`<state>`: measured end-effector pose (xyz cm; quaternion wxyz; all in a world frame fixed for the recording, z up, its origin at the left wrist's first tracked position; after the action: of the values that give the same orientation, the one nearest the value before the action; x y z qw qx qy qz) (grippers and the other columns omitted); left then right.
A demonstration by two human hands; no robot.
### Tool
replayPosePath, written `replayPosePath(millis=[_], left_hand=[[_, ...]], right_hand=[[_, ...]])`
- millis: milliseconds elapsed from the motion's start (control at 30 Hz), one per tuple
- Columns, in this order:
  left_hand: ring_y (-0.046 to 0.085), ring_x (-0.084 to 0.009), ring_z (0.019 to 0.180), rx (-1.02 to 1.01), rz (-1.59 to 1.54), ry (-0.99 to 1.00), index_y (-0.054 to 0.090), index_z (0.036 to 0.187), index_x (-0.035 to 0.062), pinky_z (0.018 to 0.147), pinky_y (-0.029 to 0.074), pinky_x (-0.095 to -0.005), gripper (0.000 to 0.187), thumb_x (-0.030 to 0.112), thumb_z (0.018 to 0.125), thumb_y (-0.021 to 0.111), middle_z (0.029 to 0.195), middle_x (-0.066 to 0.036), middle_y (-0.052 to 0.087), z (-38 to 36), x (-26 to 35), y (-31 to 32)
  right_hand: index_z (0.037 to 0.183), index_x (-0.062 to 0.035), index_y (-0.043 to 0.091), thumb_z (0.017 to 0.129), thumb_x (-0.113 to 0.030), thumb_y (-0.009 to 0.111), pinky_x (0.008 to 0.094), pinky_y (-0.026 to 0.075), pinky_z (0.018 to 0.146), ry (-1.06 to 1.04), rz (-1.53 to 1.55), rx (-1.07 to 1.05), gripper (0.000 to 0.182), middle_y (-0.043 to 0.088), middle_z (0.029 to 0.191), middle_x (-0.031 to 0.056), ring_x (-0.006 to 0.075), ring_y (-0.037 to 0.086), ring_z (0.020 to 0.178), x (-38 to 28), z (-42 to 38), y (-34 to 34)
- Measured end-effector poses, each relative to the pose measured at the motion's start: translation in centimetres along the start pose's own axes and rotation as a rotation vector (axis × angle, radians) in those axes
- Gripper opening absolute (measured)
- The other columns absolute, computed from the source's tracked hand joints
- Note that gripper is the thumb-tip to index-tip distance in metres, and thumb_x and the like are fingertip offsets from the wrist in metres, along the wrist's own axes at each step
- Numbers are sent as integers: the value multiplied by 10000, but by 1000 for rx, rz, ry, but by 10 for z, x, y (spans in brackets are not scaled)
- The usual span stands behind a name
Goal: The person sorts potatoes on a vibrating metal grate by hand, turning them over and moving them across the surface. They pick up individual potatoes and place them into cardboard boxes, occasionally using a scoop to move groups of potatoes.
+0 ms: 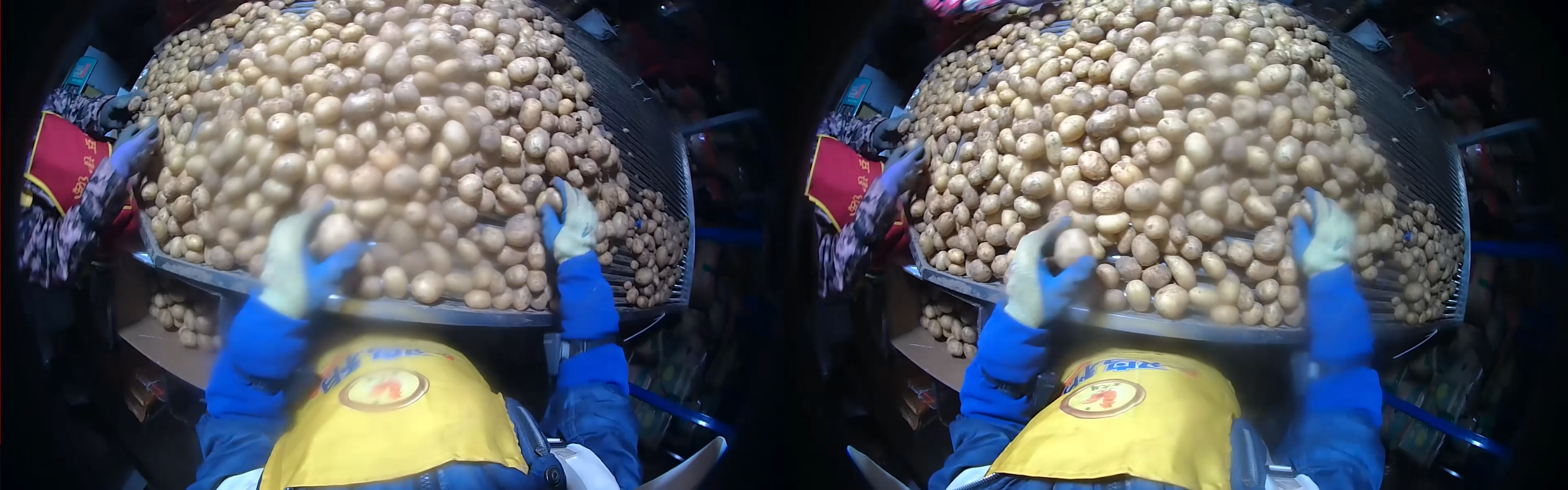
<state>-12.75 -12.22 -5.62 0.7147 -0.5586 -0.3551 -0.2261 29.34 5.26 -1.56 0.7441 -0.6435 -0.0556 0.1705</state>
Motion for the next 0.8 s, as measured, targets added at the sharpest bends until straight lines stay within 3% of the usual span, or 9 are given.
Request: replayPosePath(millis=[133,200,233,333,367,600,733,767,800], left_hand=[[709,-244,1017,-170,-1030,-499,604,1427,-3,888,619,-376,687,459,956,796,1232,-113,689,-9,-11,5],[703,-254,995,-333,-1434,-625,591,1440,28,882,615,-394,694,526,980,741,1235,-121,682,-22,-36,23],[674,-294,963,-103,-1629,-862,587,1424,64,833,592,-430,703,623,1002,649,1205,-124,665,-28,-15,29],[664,-368,1014,-298,-2024,-806,551,1462,75,866,592,-518,734,656,1016,597,1247,-157,650,-18,11,31],[592,-501,1274,-430,-2276,-697,494,1569,80,1010,522,-657,752,641,1069,495,1445,-231,623,-19,1,38],[550,-528,1355,-204,-2180,-800,483,1573,111,996,515,-694,627,539,1115,450,1586,-271,510,-28,10,36],[734,-381,1047,-207,-1397,-737,672,1283,29,900,602,-517,453,424,1116,526,1229,-218,732,-40,9,41],[747,-243,944,-361,-972,-525,733,1171,-8,838,609,-375,369,336,1087,629,1068,-154,770,-33,0,40],[740,-215,945,-354,-817,-436,739,1172,-12,834,605,-357,350,313,1074,654,1063,-144,771,-32,7,42]], right_hand=[[1449,-88,634,934,-258,763,484,533,1033,-32,-344,248,558,691,1293,201,380,664,1169,31,-4,-19],[1442,-82,641,938,-249,760,491,522,1038,-90,-117,250,544,686,1309,201,377,654,1174,6,-9,-32],[1420,-84,655,940,-249,754,493,513,1037,-91,-36,159,517,678,1318,206,379,646,1175,-16,-16,-32],[1355,-91,696,948,-264,735,500,490,1031,-270,29,-44,445,645,1359,216,386,620,1187,-75,-37,-25],[1350,-98,698,949,-278,731,503,491,1027,-280,-18,-83,441,636,1372,208,390,611,1198,-82,-38,-16],[1378,-159,667,921,-313,723,530,495,990,-257,-30,-204,485,557,1452,193,411,585,1195,-70,-45,14],[1350,-161,672,893,-293,739,527,501,952,-280,12,-278,480,571,1401,179,410,595,1136,-71,-36,8],[1337,-160,676,885,-286,745,525,503,943,-257,24,-288,475,581,1378,175,408,598,1123,-72,-33,10],[1327,-158,679,878,-287,751,525,501,934,-244,34,-288,473,588,1356,171,406,600,1111,-70,-30,14]])
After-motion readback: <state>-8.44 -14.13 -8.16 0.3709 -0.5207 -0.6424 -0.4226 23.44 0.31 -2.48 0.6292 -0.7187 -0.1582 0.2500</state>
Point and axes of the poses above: each hand's wrist, its own z-axis towards the middle knuckle, its own y-axis out of the palm, x = y × z, the point moved 4 cm from there along z, towards the middle knuckle
